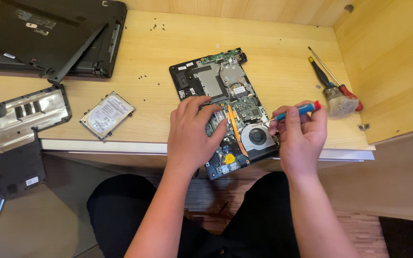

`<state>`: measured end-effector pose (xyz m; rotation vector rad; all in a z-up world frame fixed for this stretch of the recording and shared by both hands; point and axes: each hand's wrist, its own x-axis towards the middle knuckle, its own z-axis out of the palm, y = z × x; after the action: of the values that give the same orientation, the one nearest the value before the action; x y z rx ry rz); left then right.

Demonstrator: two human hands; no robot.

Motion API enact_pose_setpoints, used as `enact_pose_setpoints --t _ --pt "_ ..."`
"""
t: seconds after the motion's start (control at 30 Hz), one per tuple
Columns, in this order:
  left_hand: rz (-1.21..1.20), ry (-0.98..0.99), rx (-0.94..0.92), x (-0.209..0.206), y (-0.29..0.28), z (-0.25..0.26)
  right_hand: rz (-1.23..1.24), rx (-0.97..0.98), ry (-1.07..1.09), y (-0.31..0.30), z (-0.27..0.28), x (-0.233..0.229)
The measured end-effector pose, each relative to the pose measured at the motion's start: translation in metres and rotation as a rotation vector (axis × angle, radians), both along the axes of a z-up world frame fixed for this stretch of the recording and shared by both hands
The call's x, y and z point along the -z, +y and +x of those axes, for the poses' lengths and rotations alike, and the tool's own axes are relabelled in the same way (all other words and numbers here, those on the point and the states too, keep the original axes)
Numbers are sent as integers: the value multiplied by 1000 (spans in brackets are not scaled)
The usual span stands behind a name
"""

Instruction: The person cleans a laptop motherboard with a brush, then installs a cooling fan and secures it with a screwdriver. They also handle a hard drive and other laptop components on the workbench.

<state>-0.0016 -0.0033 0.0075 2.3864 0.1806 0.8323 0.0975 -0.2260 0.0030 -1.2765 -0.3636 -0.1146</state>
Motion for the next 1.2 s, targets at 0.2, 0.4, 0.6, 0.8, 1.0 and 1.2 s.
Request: enact_pose_setpoints --t 0.2,0.4,0.6,0.8,1.0,1.2 --pt "13 17 29 -2 1 0 -180 -17 -167 10 -3 6" --pt "46 38 66 -2 4 -2 -220 -5 -213 14 -4 5" --pt "37 40 59 -1 4 -1 -241 -11 -221 16 -6 3" --pt "29 47 74 -3 4 -2 -268 -11 -213 16 -7 2" --pt "34 39 73 -3 4 -3 -279 -11 -203 17 -8 -1" --pt "23 71 82 -6 4 -3 -275 -37 -186 14 -6 0"
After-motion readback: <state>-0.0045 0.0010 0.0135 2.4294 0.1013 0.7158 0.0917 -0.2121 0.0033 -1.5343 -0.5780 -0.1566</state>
